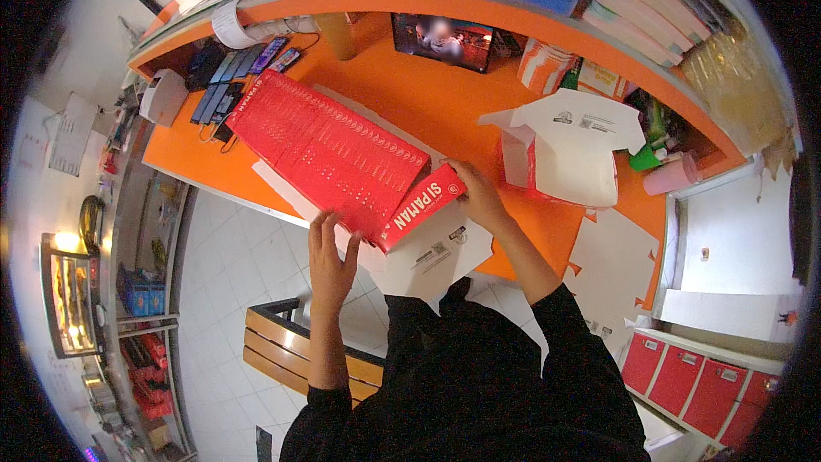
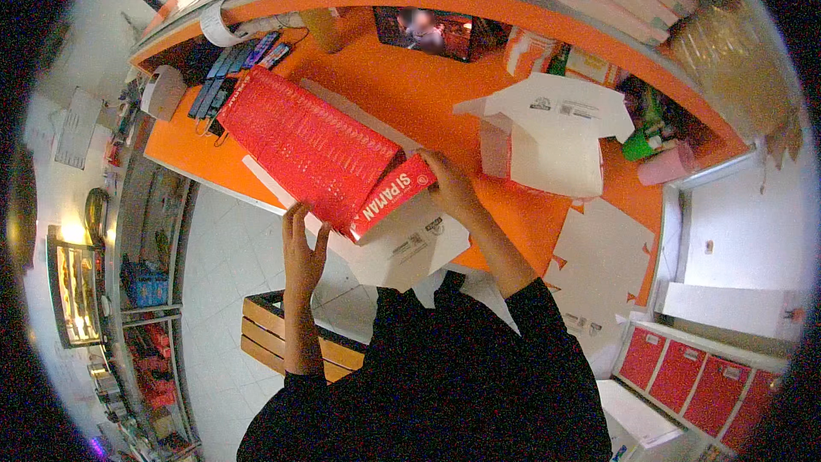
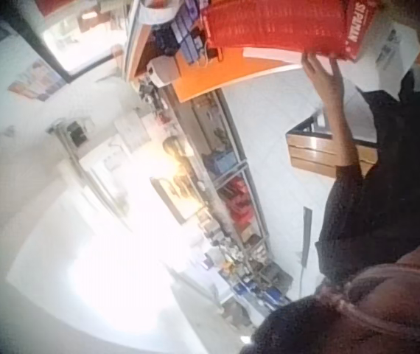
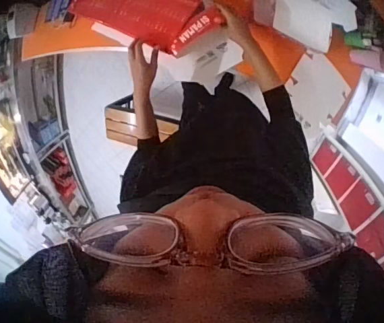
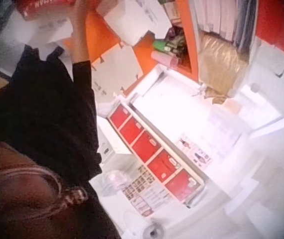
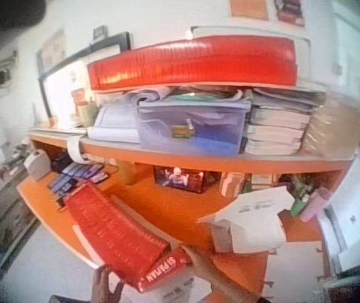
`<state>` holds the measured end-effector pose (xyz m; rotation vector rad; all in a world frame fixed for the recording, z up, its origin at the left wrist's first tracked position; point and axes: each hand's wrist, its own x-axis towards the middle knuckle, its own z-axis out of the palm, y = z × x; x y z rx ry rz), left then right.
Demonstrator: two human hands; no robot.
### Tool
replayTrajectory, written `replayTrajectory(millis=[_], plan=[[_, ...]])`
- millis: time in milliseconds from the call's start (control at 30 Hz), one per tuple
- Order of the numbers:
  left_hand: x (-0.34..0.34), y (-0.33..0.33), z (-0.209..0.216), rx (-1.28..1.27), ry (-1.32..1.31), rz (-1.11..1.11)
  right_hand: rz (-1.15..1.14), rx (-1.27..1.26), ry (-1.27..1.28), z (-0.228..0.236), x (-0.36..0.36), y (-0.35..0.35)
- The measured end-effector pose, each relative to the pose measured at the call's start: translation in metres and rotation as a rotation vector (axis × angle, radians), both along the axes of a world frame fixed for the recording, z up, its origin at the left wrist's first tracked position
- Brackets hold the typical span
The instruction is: The person assembles red and white cardboard boxes by folding the flaps and tucking them into slots. They handle the boxes one at a time, stacking the finished units on the counter.
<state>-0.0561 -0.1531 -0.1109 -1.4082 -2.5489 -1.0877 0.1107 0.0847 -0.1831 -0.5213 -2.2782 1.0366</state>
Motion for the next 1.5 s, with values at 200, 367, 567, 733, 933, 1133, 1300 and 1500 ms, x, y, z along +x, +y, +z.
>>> replayTrajectory(millis=[200,367,567,733,933,1133,1300,1500], plan=[[-0.048,0.064,0.003,-0.164,0.254,-0.339,0.149,-0.368,-0.093,0.011,-0.009,0.007],[-0.050,0.112,-0.015,-0.280,0.407,-0.322,0.203,-0.424,-0.274,0.011,-0.004,0.025],[-0.051,0.119,-0.018,-0.292,0.388,-0.316,0.327,-0.367,-0.218,0.003,-0.010,0.033],[-0.051,0.119,-0.016,-0.292,0.404,-0.317,0.355,-0.260,-0.227,0.004,-0.012,0.031],[-0.053,0.118,-0.017,-0.287,0.406,-0.314,0.331,-0.360,-0.261,0.035,-0.011,0.024],[-0.051,0.119,-0.015,-0.306,0.405,-0.315,0.365,-0.194,-0.165,0.028,-0.016,0.027],[-0.052,0.118,-0.019,-0.314,0.404,-0.315,0.208,-0.494,-0.034,-0.016,-0.023,0.013],[-0.052,0.117,-0.018,-0.315,0.389,-0.310,0.088,-0.516,-0.289,-0.036,-0.019,0.010]])
